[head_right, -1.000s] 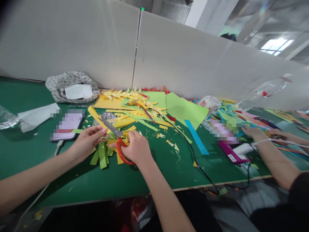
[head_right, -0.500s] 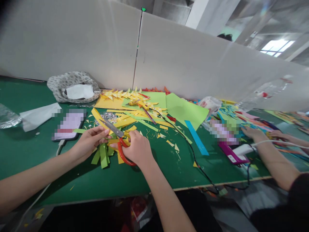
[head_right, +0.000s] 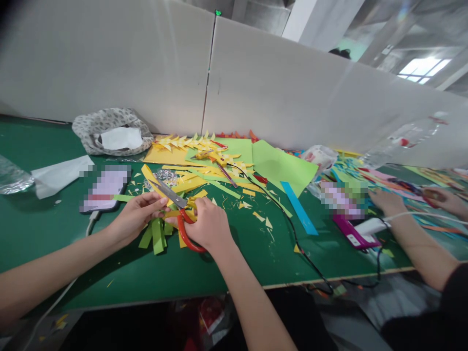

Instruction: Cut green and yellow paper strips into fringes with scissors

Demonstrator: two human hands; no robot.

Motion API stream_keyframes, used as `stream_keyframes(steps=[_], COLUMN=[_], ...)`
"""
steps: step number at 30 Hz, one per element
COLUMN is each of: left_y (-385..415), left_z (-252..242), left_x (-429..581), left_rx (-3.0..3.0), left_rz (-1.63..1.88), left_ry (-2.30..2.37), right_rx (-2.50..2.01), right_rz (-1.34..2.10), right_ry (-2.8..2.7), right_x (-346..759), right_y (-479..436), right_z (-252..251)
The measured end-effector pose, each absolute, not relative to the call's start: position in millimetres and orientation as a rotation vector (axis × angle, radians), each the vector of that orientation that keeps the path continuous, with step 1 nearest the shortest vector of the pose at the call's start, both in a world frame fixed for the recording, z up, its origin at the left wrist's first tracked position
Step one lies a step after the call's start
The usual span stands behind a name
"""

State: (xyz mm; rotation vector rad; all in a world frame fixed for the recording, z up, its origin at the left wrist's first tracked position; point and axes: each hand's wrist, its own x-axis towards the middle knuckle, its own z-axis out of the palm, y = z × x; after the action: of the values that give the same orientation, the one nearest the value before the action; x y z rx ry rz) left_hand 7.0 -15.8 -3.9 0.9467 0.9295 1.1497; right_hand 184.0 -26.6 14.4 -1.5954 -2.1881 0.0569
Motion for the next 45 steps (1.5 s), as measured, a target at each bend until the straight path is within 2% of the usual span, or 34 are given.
stream_keyframes(steps=[26, 29, 34, 36, 40, 45], left_y=[-14, -14, -17, -19, -20, -14], left_z=[-5, -4, -5, -4, 0, 10], left_x=[7, 7, 9, 10, 8, -2], left_rx=[0.886, 0.891, 0.995, 1.058, 1.218, 1.629], left_rz=[1.134, 1.129, 1.053, 1.006, 0.946, 1.047], left_ry=[0.952, 0.961, 0.999, 1.006, 1.046, 1.160], right_rx=[-1.609, -1.575, -1.321, -1.233, -1.222, -1.408], right_rz=[0.252, 0.424, 1.046, 1.177, 1.200, 1.037], right_ry=[-1.969, -1.814, -1.482, -1.418, -1.361, -1.147], right_x=[185, 185, 179, 176, 181, 213], right_y=[-22, -21, -19, -19, -15, -1], right_z=[13, 13, 13, 13, 17, 23])
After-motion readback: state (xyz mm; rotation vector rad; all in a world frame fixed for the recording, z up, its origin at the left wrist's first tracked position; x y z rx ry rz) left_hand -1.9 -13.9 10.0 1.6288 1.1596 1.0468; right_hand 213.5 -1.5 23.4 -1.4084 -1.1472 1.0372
